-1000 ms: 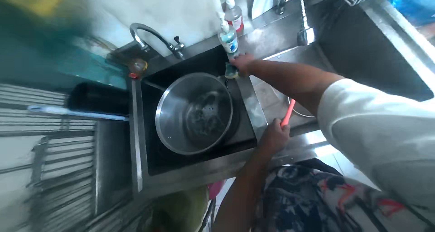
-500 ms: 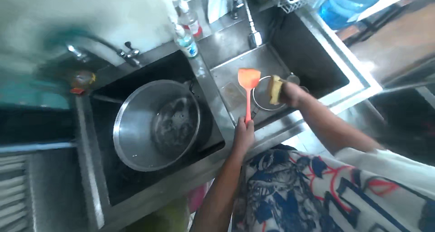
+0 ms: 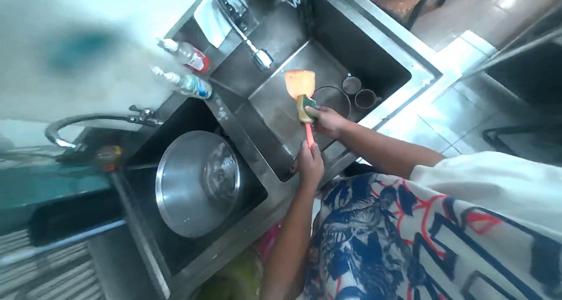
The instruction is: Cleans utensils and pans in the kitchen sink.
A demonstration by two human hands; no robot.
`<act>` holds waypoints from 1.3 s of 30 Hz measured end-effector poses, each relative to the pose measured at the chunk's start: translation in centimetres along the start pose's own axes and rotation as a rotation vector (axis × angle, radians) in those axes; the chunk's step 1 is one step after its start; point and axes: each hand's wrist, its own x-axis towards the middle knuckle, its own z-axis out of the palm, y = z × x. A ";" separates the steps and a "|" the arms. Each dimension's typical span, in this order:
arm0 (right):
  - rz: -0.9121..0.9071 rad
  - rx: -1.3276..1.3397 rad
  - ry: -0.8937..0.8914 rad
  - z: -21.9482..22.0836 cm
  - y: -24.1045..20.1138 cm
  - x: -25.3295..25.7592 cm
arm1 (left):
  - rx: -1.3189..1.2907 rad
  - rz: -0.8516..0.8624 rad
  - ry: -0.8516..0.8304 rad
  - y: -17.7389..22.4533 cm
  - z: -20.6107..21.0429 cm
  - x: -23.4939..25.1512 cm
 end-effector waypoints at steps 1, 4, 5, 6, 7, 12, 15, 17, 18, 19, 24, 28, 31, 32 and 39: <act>0.004 -0.045 0.086 0.4 -0.1 0.7 | 0.007 0.009 0.006 0.2 0.3 -0.1; 0.001 -0.026 0.287 0.5 -0.3 4.2 | 0.035 -0.004 0.006 1.1 0.5 -0.6; 0.016 0.002 0.325 0.6 -0.5 4.9 | 0.050 -0.019 0.003 1.5 0.5 -0.5; 0.025 0.020 0.331 0.7 -0.5 5.1 | 0.073 -0.040 0.004 1.8 0.5 -0.4; 0.027 0.014 0.317 1.1 -0.6 4.8 | 0.102 -0.064 0.002 2.1 0.5 -0.2; 0.020 -0.258 0.156 0.6 -0.9 2.9 | 0.119 -0.153 0.001 3.0 -0.5 0.7; 0.051 -0.280 0.213 -1.6 -2.5 3.5 | 0.139 -0.198 0.001 3.3 -0.9 0.5; 0.046 -0.221 0.267 -3.0 -3.1 3.5 | 0.140 -0.221 0.017 3.2 -1.4 0.2; 0.038 -0.183 0.266 -3.3 -3.3 3.3 | 0.134 -0.222 0.003 3.1 -1.6 0.2; 0.036 -0.146 0.249 -3.2 -3.4 3.2 | 0.126 -0.216 -0.018 2.8 -1.6 0.1; -0.016 -0.051 0.267 -1.0 -2.6 5.0 | -0.054 -0.166 -0.085 2.9 -1.0 -0.2; -0.078 -0.120 0.396 -0.7 -3.7 6.7 | -0.166 -0.202 -0.088 4.6 -2.2 -1.1; -0.093 -0.183 0.411 -0.5 -3.2 7.3 | -0.193 -0.234 -0.083 4.0 -2.7 -1.1; -0.092 -0.181 0.413 -0.3 -2.9 7.4 | -0.208 -0.247 -0.082 3.9 -2.6 -1.0; -0.085 -0.219 0.344 0.0 -2.3 6.6 | -0.253 -0.253 -0.110 3.5 -3.1 -1.9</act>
